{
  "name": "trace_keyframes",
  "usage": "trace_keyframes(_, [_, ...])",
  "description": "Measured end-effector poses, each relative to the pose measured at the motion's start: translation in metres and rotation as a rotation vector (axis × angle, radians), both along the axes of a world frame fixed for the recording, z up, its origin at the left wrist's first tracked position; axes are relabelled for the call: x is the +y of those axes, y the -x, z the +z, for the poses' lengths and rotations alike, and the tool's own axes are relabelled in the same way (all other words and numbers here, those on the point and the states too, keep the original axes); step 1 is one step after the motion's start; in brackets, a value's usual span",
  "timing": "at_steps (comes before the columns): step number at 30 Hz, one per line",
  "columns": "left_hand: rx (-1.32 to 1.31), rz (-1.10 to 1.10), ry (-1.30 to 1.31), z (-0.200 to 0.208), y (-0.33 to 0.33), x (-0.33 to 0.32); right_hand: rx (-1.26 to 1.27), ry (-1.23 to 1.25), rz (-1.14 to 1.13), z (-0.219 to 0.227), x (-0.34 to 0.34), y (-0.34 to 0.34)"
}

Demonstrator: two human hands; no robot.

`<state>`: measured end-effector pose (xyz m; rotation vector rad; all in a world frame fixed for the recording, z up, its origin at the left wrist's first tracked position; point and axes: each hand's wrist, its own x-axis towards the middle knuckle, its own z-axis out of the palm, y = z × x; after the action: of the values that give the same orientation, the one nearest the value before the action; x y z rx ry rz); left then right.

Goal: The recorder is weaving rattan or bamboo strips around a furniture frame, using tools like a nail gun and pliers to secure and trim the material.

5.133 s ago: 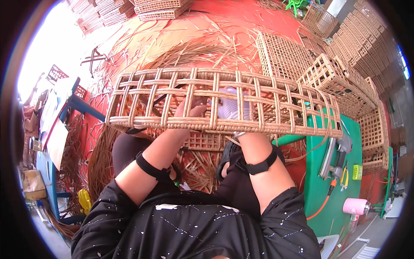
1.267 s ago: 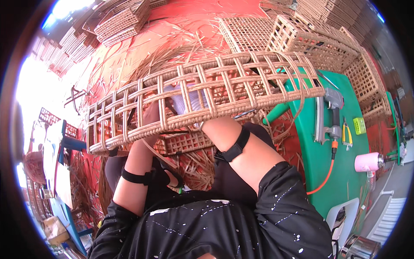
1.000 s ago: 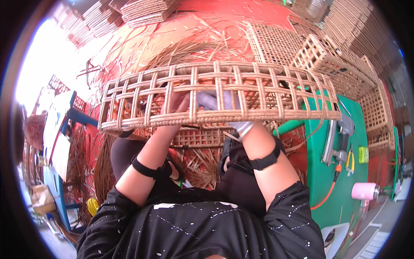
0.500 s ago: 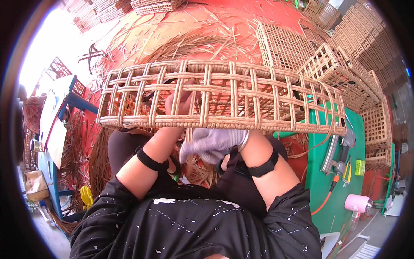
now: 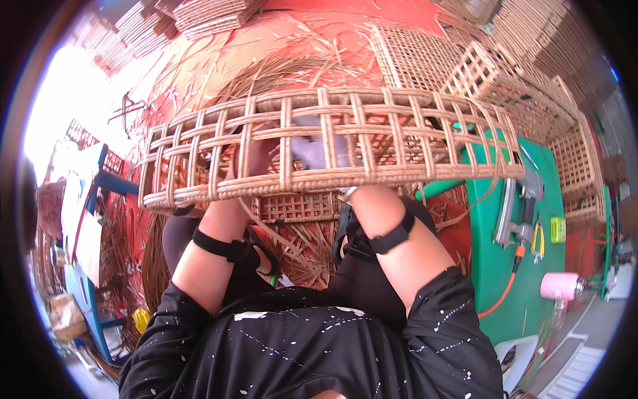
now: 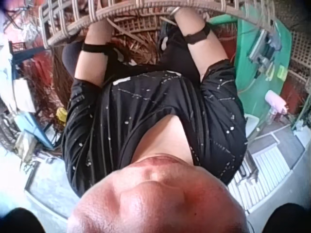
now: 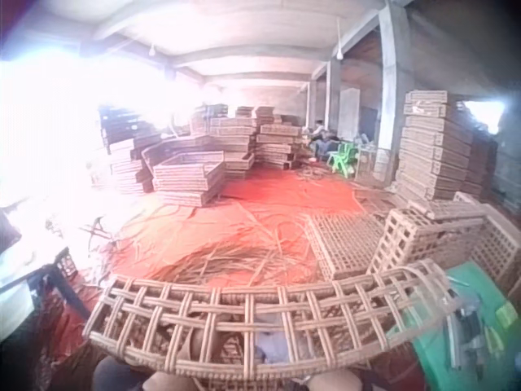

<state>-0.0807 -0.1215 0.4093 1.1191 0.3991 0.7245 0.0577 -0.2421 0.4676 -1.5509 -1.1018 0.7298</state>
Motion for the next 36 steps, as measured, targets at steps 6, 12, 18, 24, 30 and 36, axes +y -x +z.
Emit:
trace_keyframes(6, [0.063,-0.023,-0.104,0.015,0.011,-0.002,-0.455,-0.173,-0.027,0.0,-0.001,-0.009])
trace_keyframes(12, [0.116,0.012,-0.216,0.022,0.021,-0.002,-0.73,-0.246,-0.073,0.003,-0.003,-0.01])
trace_keyframes(18, [0.155,0.168,-0.391,0.016,-0.001,-0.016,-1.029,-0.233,-0.194,0.011,0.008,-0.004])
trace_keyframes(24, [0.192,0.401,-0.604,-0.012,-0.027,-0.03,-0.963,-0.084,-0.067,0.033,-0.005,0.003])
trace_keyframes(30, [0.216,0.439,-0.573,0.0,-0.002,-0.039,-0.835,-0.53,0.107,0.021,-0.025,-0.002])
trace_keyframes(36, [0.25,0.597,-1.02,0.007,-0.013,-0.048,0.235,-0.136,0.345,0.016,-0.039,0.011])
